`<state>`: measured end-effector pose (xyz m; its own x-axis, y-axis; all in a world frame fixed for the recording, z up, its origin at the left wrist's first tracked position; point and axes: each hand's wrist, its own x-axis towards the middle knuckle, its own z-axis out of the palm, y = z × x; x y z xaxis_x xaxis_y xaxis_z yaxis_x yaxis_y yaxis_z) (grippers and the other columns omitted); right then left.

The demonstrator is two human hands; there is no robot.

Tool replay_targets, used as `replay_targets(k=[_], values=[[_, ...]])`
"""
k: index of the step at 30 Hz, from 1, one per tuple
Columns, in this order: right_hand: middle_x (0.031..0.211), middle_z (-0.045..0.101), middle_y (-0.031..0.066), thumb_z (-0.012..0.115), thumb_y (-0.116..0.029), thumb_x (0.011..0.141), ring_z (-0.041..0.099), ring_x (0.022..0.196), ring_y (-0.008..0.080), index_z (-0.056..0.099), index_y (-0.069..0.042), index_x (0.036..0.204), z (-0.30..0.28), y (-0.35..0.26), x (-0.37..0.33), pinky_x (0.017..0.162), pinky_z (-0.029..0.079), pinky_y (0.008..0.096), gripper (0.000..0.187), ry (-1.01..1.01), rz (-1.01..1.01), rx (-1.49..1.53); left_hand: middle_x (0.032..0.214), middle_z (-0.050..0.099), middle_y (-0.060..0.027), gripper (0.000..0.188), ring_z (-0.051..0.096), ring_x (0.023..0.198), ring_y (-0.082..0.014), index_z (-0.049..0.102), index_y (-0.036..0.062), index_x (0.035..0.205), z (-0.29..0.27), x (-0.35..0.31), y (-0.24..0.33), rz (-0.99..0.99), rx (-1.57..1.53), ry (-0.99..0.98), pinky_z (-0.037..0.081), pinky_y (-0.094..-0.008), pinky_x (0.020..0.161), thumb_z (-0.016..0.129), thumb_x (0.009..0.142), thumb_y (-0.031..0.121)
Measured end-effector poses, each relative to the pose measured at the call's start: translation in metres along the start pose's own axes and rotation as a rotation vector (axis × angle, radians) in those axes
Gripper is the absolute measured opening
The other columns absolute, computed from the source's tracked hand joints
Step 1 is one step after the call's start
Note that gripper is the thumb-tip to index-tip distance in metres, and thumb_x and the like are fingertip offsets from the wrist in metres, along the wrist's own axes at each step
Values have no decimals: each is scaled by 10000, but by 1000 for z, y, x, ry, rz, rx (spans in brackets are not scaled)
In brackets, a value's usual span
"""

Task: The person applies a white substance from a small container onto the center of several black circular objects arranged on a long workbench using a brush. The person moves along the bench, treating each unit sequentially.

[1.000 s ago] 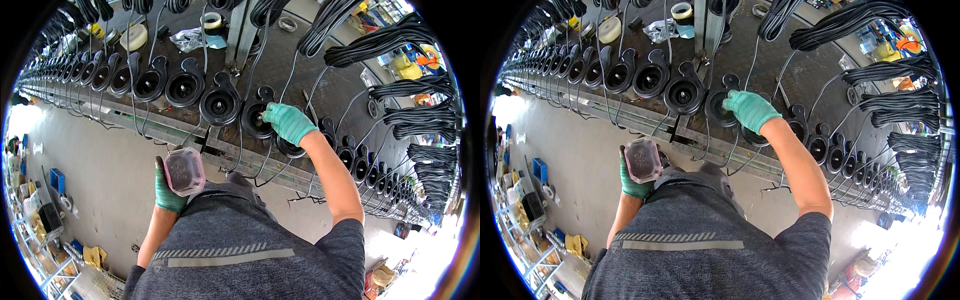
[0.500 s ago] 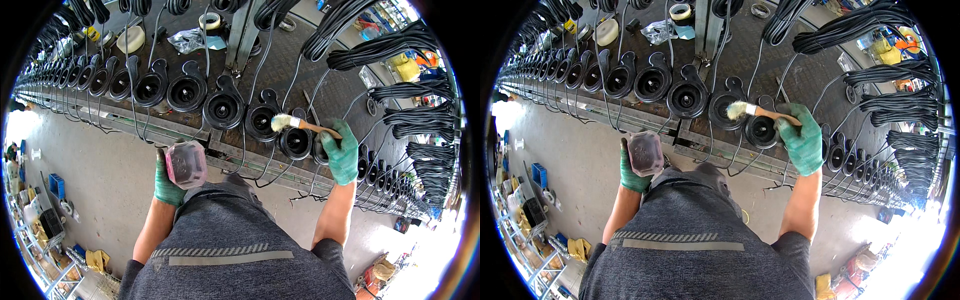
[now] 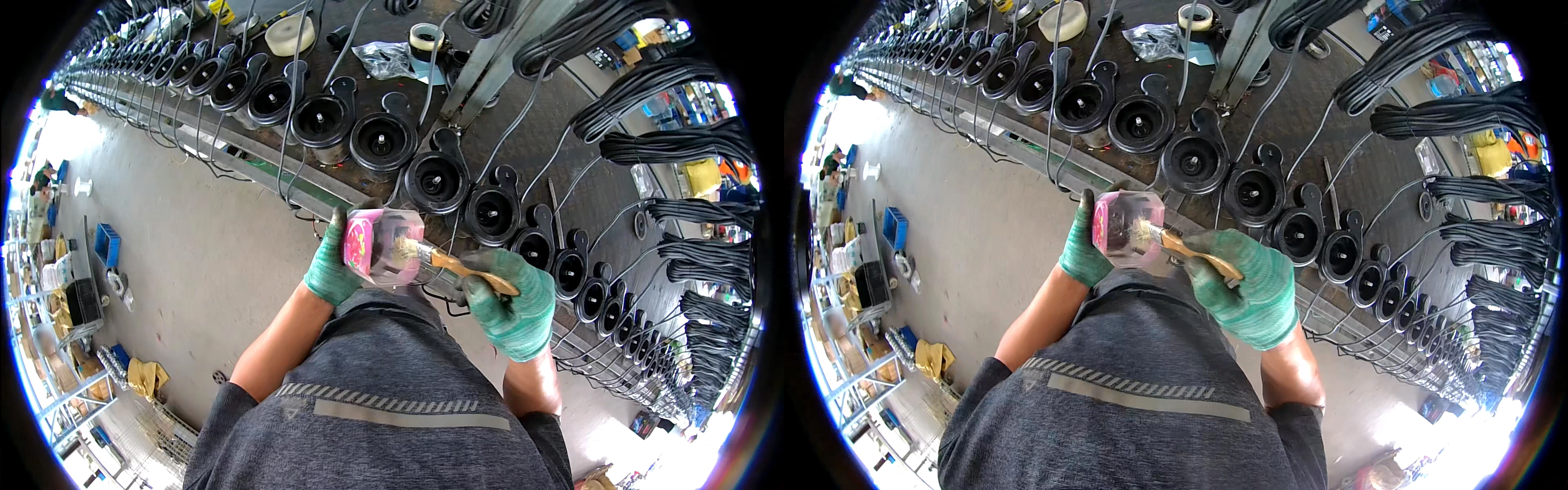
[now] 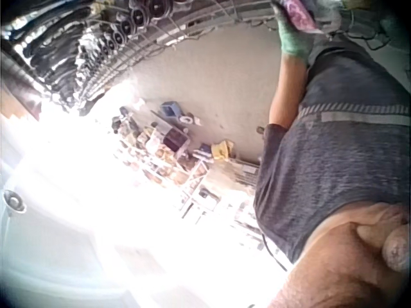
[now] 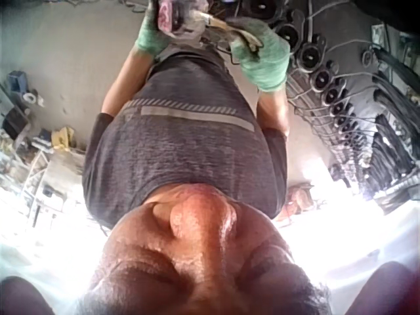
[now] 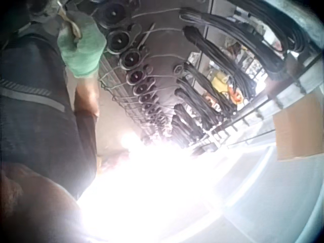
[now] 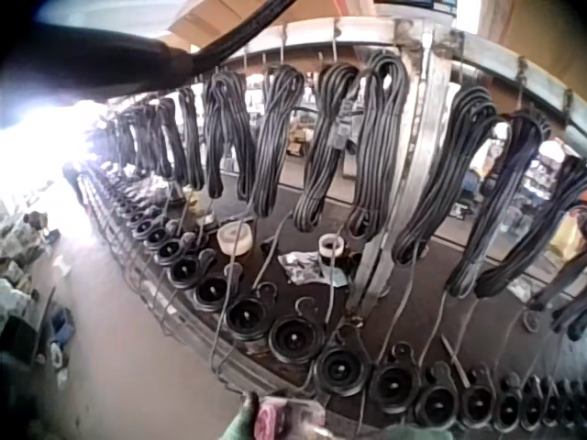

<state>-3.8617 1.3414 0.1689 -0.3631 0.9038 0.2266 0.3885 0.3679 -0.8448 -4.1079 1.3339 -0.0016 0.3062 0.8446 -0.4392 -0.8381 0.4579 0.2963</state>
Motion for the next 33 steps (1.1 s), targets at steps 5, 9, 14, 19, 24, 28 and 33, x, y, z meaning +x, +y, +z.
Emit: replay_targets(k=[5, 9, 14, 19, 24, 28, 33], values=[[911, 735, 110, 761, -37, 829, 743, 739, 237, 689, -60, 1090, 14, -4, 6, 624, 573, 299, 273, -52, -37, -124, 1394, 580, -164, 743, 572, 1271, -343, 503, 127, 1429, 10, -6, 3, 64, 75, -23, 478, -546, 1062, 469, 953, 697], [925, 734, 119, 754, -42, 836, 746, 759, 270, 688, -65, 1091, 18, -5, 10, 633, 580, 319, 265, -89, -3, -123, 1374, 596, -142, 792, 584, 1254, -279, 501, 49, 1421, 12, -10, 9, 34, 27, -78, 466, -452, 1090, 541, 932, 670], [934, 730, 122, 750, -49, 843, 743, 775, 274, 693, -68, 1094, 22, -4, 12, 640, 577, 331, 258, -120, 18, -130, 1365, 607, -130, 784, 587, 1255, -265, 512, 41, 1412, 1, -6, 8, 14, -7, -77, 471, -446, 1087, 546, 935, 662], [930, 732, 121, 741, -48, 858, 745, 782, 249, 696, -71, 1101, 21, -4, 11, 652, 573, 324, 249, -117, 26, -144, 1375, 603, -125, 779, 587, 1257, -260, 515, 46, 1413, -1, -4, 7, 31, 7, -51, 480, -443, 1079, 542, 937, 662], [931, 741, 104, 727, -41, 880, 746, 789, 179, 694, -61, 1094, 17, 2, 2, 662, 568, 281, 218, 13, 176, -27, 1374, 595, -155, 756, 581, 1266, -324, 526, 86, 1410, 0, -2, 10, 36, 0, -32, 483, -526, 1072, 475, 956, 688], [939, 743, 90, 732, -32, 873, 744, 804, 170, 696, -63, 1089, 14, 4, 1, 686, 574, 283, 221, 2, 205, -10, 1395, 584, -154, 753, 571, 1281, -330, 524, 90, 1420, 1, 1, 12, 4, -114, -70, 466, -533, 1085, 471, 960, 683], [931, 733, 91, 741, -13, 838, 738, 804, 177, 700, -68, 1066, 10, 5, 5, 696, 566, 282, 239, -63, 54, -127, 1416, 575, -139, 744, 561, 1291, -333, 524, 101, 1428, 6, 2, 16, -10, -214, -41, 450, -556, 1088, 479, 958, 676]])
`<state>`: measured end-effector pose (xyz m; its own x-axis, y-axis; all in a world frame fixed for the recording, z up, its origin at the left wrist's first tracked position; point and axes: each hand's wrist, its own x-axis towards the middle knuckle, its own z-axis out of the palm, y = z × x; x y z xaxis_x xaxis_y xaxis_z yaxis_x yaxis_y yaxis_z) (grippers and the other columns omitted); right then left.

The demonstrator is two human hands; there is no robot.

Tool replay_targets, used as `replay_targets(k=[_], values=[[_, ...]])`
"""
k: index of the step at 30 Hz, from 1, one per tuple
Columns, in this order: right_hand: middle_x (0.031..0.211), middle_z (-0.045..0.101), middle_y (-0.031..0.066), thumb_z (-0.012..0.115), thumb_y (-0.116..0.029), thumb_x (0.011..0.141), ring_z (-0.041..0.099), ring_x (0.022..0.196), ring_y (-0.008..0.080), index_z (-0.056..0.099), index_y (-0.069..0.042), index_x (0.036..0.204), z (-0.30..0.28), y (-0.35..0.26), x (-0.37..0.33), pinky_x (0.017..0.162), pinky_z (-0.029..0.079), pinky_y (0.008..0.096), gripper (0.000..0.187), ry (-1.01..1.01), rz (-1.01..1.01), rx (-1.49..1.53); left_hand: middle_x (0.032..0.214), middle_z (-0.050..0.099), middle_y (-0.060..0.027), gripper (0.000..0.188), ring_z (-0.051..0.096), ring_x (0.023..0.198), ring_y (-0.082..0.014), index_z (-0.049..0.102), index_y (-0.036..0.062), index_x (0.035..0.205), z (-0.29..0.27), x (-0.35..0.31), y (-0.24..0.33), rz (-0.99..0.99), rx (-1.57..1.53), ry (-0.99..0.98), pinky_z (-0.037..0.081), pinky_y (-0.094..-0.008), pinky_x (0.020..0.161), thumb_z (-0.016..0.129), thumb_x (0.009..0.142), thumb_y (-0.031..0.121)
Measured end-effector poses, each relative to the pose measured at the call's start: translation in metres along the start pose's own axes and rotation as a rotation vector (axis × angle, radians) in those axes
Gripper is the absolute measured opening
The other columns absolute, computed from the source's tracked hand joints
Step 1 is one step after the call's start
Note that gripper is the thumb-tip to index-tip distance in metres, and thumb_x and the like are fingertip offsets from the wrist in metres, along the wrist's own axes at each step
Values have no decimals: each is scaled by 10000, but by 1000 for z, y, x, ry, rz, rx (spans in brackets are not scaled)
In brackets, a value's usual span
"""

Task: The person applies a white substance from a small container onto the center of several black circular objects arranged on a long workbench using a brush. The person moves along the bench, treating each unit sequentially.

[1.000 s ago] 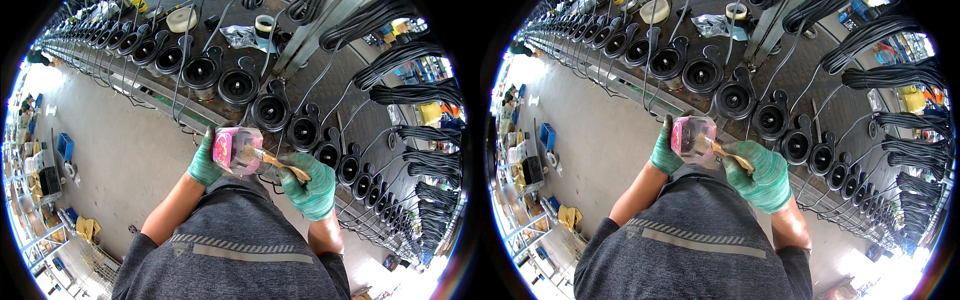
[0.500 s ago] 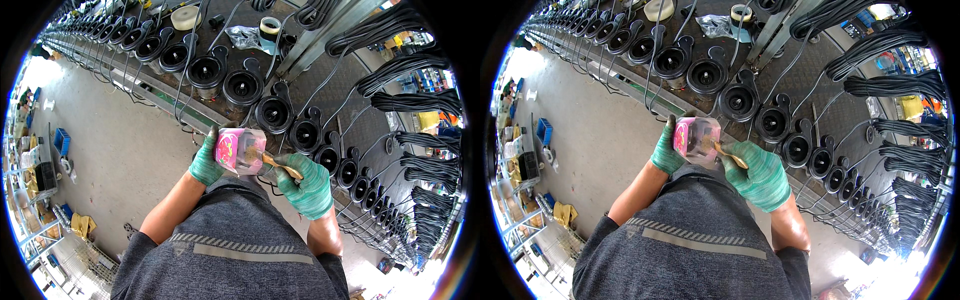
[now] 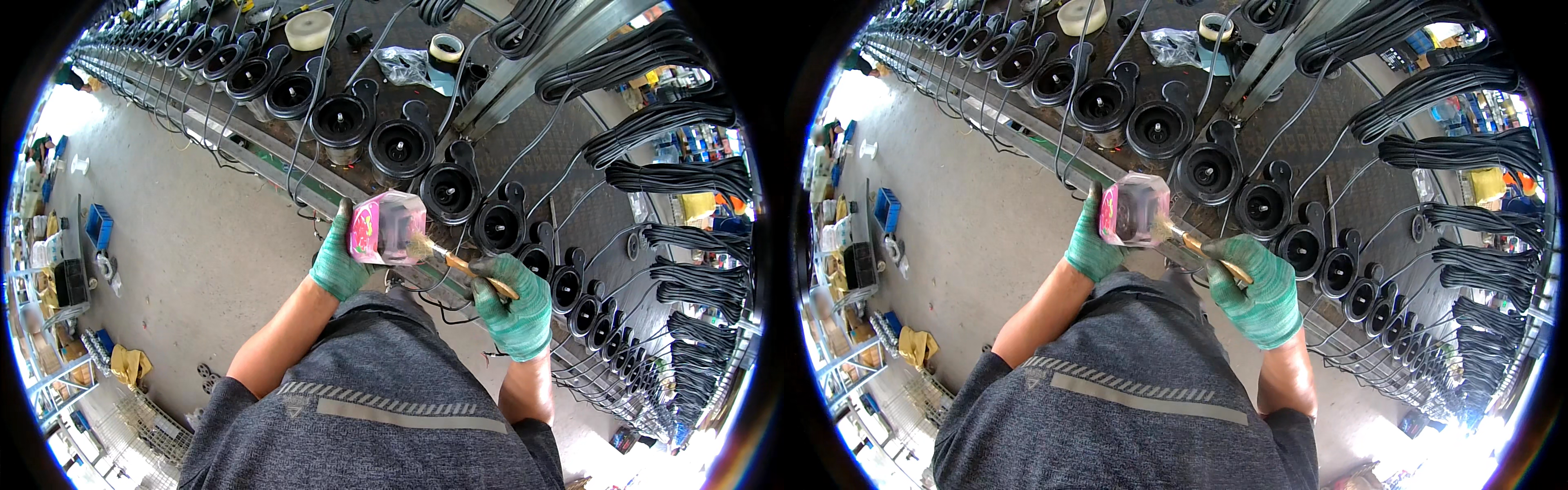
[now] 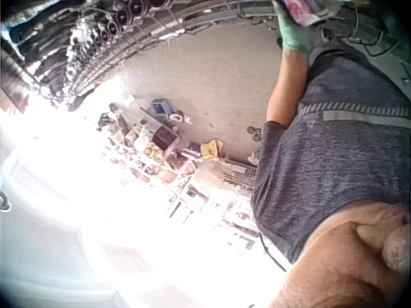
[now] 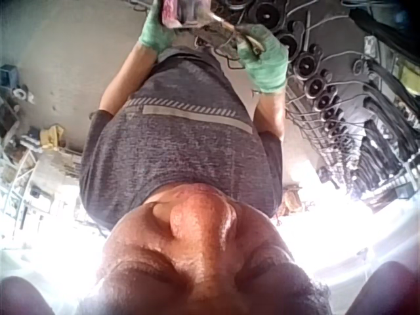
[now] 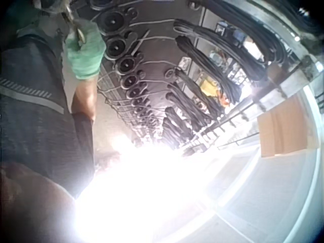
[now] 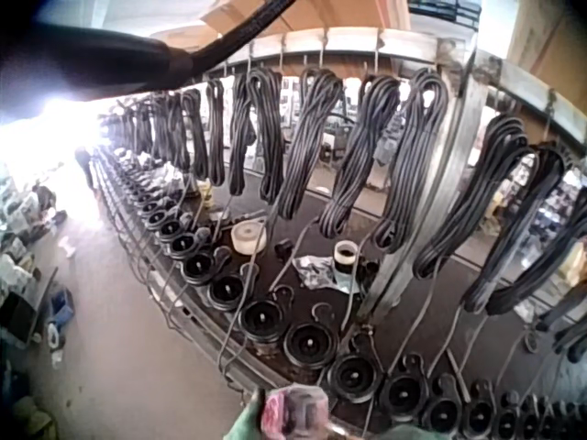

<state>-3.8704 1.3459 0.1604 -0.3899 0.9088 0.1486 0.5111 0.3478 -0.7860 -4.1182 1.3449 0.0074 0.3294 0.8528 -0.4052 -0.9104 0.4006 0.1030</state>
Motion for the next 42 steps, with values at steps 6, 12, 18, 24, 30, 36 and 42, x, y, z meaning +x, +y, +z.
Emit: replay_targets(k=[6, 12, 18, 24, 30, 36, 42], values=[[883, 724, 92, 736, -7, 826, 722, 736, 173, 704, -67, 1050, -2, -6, 5, 665, 558, 283, 234, -3, 28, 7, 1429, 570, -116, 702, 557, 1291, -336, 527, 131, 1433, 4, 2, 8, 9, -52, 0, 443, -592, 1071, 472, 969, 655], [874, 734, 80, 713, -9, 870, 734, 711, 143, 700, -42, 1069, 7, 3, 9, 640, 556, 262, 202, 79, 168, 175, 1417, 574, -108, 720, 563, 1275, -335, 518, 146, 1439, 5, 9, 15, 52, 30, 21, 465, -574, 1051, 473, 955, 677], [886, 723, 67, 641, 0, 939, 727, 749, 135, 661, -11, 1108, 10, 18, 22, 664, 567, 265, 170, 112, 193, 342, 1399, 566, -85, 730, 563, 1257, -312, 500, 172, 1444, 23, 24, 23, 141, 113, 64, 506, -537, 1009, 510, 929, 688], [862, 703, 74, 612, -54, 978, 675, 719, 122, 633, 9, 1144, 13, 41, 32, 661, 547, 267, 178, 232, 271, 513, 1408, 557, -83, 764, 555, 1267, -310, 487, 172, 1450, 26, 50, 31, 128, 131, -3, 487, -537, 1041, 515, 913, 716], [852, 692, 88, 631, -107, 989, 673, 694, 150, 619, 17, 1148, 17, 64, 33, 631, 554, 287, 203, 292, 273, 724, 1409, 554, -86, 819, 555, 1266, -302, 469, 173, 1456, 26, 67, 30, 111, 167, 32, 476, -538, 1056, 524, 884, 756], [884, 692, 99, 617, -91, 994, 679, 712, 159, 614, 6, 1157, 20, 69, 27, 634, 563, 291, 190, 321, 218, 723, 1394, 562, -80, 824, 565, 1247, -301, 474, 186, 1450, 28, 72, 29, 104, 182, 63, 495, -530, 1019, 530, 871, 769], [902, 695, 99, 591, -35, 989, 684, 725, 158, 614, 8, 1150, 20, 72, 24, 642, 566, 285, 168, 306, 253, 659, 1377, 576, -62, 787, 576, 1234, -279, 501, 194, 1423, 28, 72, 33, 117, 181, 74, 487, -506, 1030, 535, 875, 758]])
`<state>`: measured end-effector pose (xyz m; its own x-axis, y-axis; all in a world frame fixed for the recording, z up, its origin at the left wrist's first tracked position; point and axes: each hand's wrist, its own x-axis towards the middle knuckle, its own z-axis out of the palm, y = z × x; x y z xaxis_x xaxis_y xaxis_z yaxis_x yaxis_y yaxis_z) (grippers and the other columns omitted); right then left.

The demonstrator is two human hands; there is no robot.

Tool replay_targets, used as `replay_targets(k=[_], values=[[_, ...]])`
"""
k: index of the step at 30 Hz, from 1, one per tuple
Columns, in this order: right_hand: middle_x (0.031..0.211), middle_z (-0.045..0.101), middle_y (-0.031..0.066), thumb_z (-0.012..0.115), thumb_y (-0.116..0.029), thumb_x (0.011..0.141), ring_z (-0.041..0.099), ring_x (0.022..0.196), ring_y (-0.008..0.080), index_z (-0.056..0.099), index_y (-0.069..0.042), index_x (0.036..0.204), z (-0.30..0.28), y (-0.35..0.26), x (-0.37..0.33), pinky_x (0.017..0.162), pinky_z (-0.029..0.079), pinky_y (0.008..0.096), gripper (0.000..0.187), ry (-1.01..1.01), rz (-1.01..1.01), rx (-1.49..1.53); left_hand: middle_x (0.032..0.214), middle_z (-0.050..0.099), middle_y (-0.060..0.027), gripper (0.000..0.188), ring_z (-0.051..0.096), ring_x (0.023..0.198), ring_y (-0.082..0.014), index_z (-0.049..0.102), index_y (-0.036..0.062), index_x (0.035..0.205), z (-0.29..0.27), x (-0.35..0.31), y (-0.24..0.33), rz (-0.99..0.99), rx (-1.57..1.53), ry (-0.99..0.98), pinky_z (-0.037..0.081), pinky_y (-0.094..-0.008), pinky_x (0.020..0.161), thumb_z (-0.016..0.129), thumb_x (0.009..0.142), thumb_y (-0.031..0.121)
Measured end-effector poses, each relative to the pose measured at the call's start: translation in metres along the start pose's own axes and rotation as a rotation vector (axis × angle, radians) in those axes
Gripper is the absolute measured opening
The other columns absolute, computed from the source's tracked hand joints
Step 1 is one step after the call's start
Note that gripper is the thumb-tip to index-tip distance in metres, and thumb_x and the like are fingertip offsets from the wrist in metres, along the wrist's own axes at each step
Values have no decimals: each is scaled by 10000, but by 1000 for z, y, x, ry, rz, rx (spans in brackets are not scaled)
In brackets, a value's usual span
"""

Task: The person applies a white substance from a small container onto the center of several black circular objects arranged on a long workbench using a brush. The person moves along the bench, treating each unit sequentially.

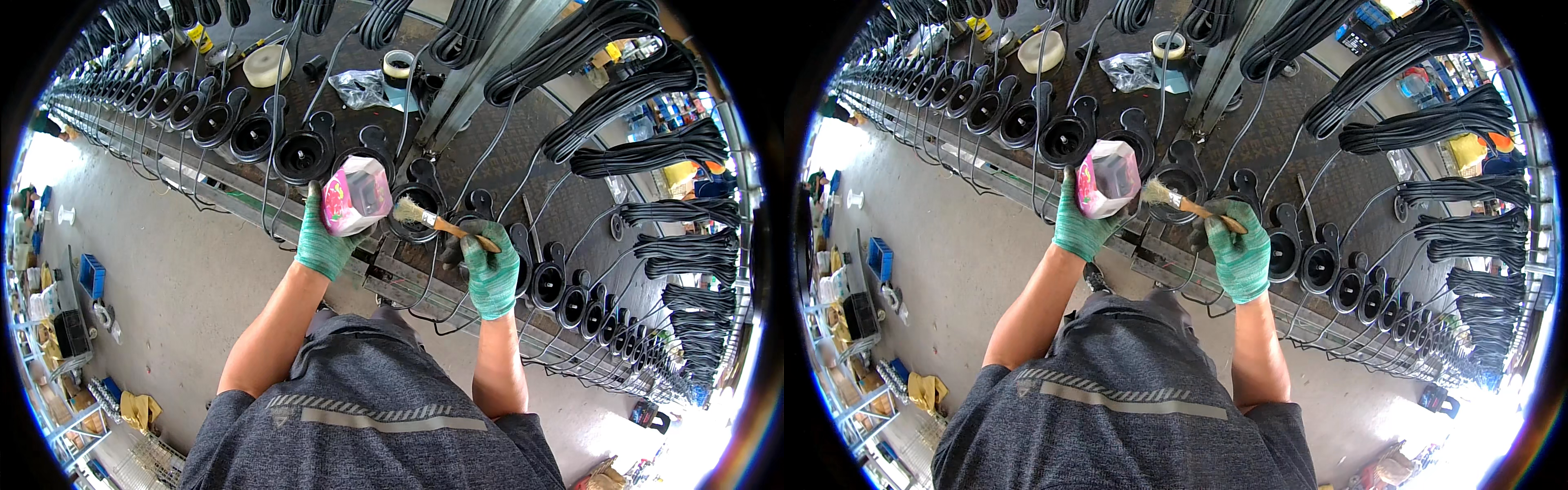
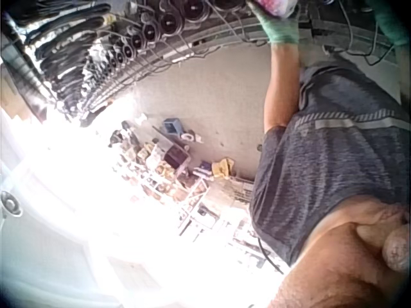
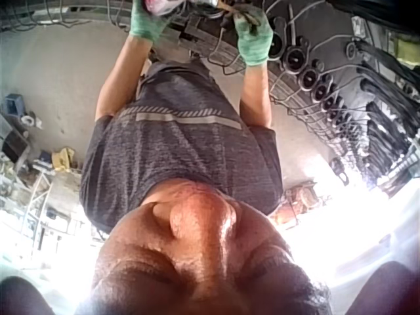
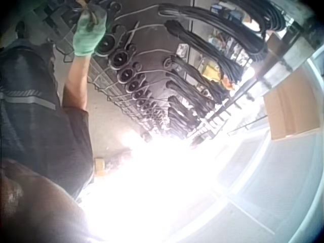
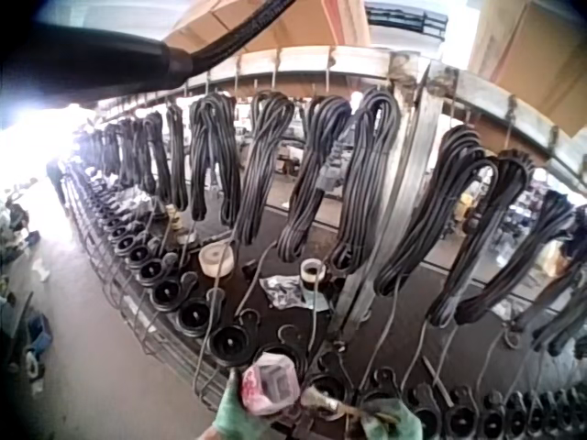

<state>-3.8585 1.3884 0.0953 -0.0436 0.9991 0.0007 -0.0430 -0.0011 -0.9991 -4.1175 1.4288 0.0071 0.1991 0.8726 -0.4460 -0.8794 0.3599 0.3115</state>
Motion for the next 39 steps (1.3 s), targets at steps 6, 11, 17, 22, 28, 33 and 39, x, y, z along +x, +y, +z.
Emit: replay_targets(k=[6, 11, 17, 22, 28, 33, 39], values=[[801, 683, 107, 609, -106, 995, 671, 638, 172, 616, 7, 1148, -12, 11, 5, 544, 551, 289, 190, 117, 48, -14, 1411, 551, -93, 839, 555, 1270, -309, 475, 171, 1453, 7, -7, 6, 32, -12, 38, 486, -541, 1036, 525, 870, 773], [813, 687, 67, 606, -54, 980, 646, 629, 118, 649, -21, 1114, -21, 33, 17, 537, 530, 266, 144, 157, 132, -171, 1413, 552, -98, 821, 551, 1276, -320, 468, 151, 1464, -5, -20, 9, 31, -43, 43, 473, -557, 1062, 494, 903, 750], [823, 685, 36, 644, -69, 959, 626, 636, 89, 660, -43, 1097, -3, 53, 48, 578, 534, 273, 141, 85, 288, -336, 1320, 607, -37, 706, 570, 1201, -262, 565, 206, 1365, -16, -45, 11, 47, -110, 40, 484, -476, 998, 557, 886, 725], [811, 678, 51, 618, -181, 999, 638, 613, 112, 652, -26, 1097, 0, 59, 83, 547, 519, 269, 186, -31, 258, -435, 1354, 608, 2, 671, 557, 1222, -246, 580, 258, 1366, -33, -71, 15, 47, -94, 91, 476, -467, 967, 519, 897, 734], [789, 669, 75, 614, -265, 1001, 610, 579, 141, 625, -12, 1096, 15, 53, 124, 553, 504, 307, 270, -161, 376, -544, 1372, 602, 2, 652, 564, 1228, -259, 583, 262, 1370, -45, -92, 24, 84, -108, 134, 465, -488, 977, 506, 910, 718], [833, 682, 89, 599, -211, 983, 643, 637, 181, 600, -10, 1117, 44, 24, 126, 630, 522, 355, 242, -422, 439, -768, 1359, 604, -22, 647, 567, 1215, -292, 585, 246, 1363, -58, -105, 39, 107, -152, 157, 467, -501, 984, 496, 921, 710], [1025, 735, 144, 632, -180, 930, 710, 869, 303, 683, -60, 1119, 37, 23, 121, 796, 544, 400, 229, -753, 217, -1157, 1348, 601, -52, 633, 577, 1181, -271, 566, 219, 1368, -79, -121, 69, 154, -132, 159, 498, -465, 948, 488, 944, 684]])
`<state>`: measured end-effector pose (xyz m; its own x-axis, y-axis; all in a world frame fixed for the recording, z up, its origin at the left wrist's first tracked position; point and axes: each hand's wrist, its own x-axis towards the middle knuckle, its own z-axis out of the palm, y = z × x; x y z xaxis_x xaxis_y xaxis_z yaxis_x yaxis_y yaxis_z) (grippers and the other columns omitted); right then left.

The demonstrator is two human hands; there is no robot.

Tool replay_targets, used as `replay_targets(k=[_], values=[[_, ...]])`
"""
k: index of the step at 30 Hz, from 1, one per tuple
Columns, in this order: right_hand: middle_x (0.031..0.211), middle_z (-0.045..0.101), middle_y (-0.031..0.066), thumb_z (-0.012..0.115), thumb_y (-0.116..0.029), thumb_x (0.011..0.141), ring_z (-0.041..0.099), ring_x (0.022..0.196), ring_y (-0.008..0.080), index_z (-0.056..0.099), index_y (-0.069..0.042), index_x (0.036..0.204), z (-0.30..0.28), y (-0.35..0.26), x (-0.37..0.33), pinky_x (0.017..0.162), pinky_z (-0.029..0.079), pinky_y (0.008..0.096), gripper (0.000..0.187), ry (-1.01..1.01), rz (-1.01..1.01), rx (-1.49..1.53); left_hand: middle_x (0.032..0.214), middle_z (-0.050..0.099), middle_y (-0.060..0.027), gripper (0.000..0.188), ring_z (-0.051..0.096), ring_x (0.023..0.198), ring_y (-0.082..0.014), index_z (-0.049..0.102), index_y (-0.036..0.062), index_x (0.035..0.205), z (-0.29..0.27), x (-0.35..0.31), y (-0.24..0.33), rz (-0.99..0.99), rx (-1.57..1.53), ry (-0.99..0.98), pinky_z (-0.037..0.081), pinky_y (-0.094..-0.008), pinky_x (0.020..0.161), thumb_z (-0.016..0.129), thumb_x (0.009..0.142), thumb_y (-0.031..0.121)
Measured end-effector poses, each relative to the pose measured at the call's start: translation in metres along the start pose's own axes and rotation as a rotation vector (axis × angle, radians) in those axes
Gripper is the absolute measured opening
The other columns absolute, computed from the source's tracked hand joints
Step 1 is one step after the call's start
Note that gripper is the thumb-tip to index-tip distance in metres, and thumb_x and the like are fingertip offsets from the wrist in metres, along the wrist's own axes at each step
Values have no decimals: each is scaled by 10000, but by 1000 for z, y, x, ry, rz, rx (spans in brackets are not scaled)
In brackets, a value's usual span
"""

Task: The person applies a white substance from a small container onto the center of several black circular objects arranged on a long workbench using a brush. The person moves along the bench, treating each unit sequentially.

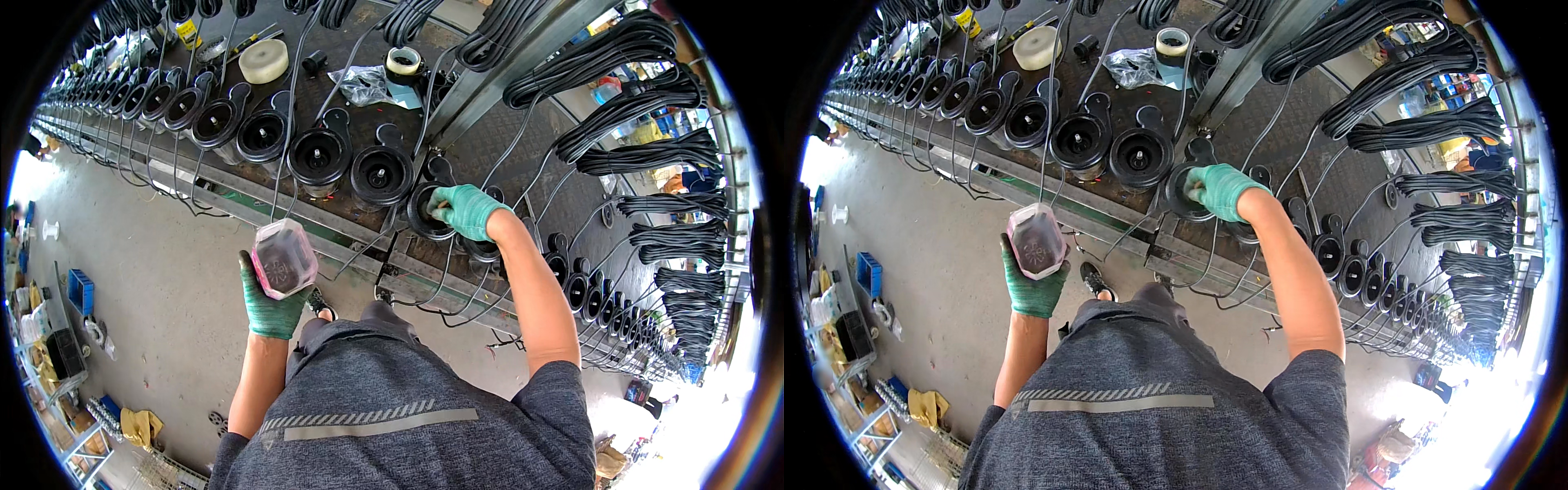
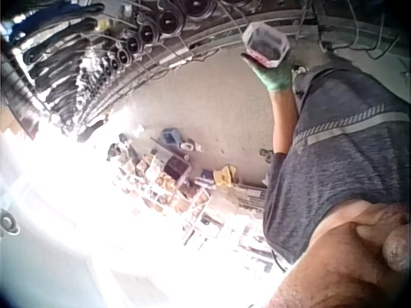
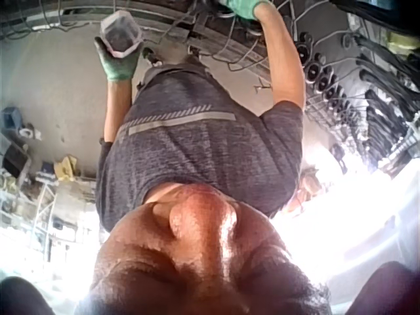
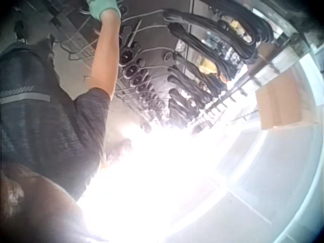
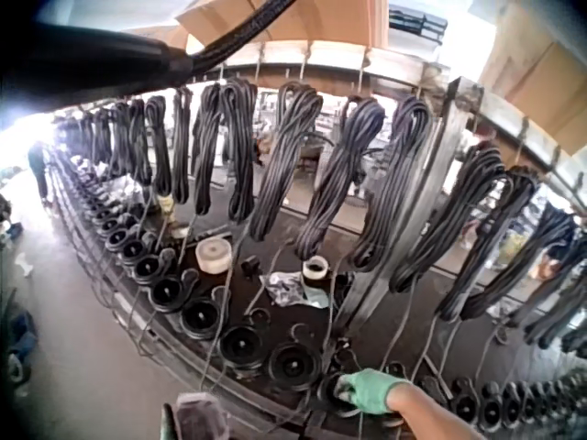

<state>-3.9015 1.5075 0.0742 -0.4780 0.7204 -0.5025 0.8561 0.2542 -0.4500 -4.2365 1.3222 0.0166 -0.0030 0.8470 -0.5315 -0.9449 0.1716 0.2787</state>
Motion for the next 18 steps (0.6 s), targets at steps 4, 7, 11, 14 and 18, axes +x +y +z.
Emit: replay_targets(k=[4, 7, 11, 14, 18], values=[[1016, 728, 173, 645, -189, 888, 696, 928, 347, 697, -63, 1108, 1, -11, -15, 841, 538, 410, 259, 112, 130, -18, 1339, 607, -64, 655, 581, 1167, -262, 555, 203, 1381, -11, -5, 27, 35, 20, -2, 501, -453, 931, 482, 945, 686], [910, 723, 147, 654, -144, 882, 686, 822, 287, 690, -58, 1085, -7, -23, -38, 787, 534, 382, 223, 346, 172, 76, 1323, 616, -71, 671, 593, 1132, -259, 558, 199, 1380, -25, -5, 51, 26, 13, 6, 509, -441, 888, 472, 941, 698], [848, 704, 77, 670, -109, 921, 630, 695, 146, 683, -49, 1105, -22, -57, -58, 670, 516, 305, 194, 563, 191, 302, 1244, 653, -65, 696, 645, 959, -277, 575, 200, 1360, -42, -8, 74, 27, 52, 63, 537, -408, 689, 460, 923, 730], [834, 691, 39, 643, -102, 964, 604, 664, 100, 679, -44, 1115, -11, -82, -36, 625, 495, 280, 165, 560, 201, 587, 1240, 653, -67, 697, 649, 948, -283, 580, 202, 1351, -48, -10, 86, 1, 40, 76, 534, -401, 674, 465, 917, 736], [886, 727, 118, 602, -78, 965, 667, 730, 222, 676, -37, 1098, 24, -61, 27, 729, 531, 338, 157, 574, 104, 351, 1239, 653, -74, 695, 654, 922, -290, 580, 197, 1351, -49, -15, 92, 17, 4, 108, 537, -407, 667, 463, 922, 731]])
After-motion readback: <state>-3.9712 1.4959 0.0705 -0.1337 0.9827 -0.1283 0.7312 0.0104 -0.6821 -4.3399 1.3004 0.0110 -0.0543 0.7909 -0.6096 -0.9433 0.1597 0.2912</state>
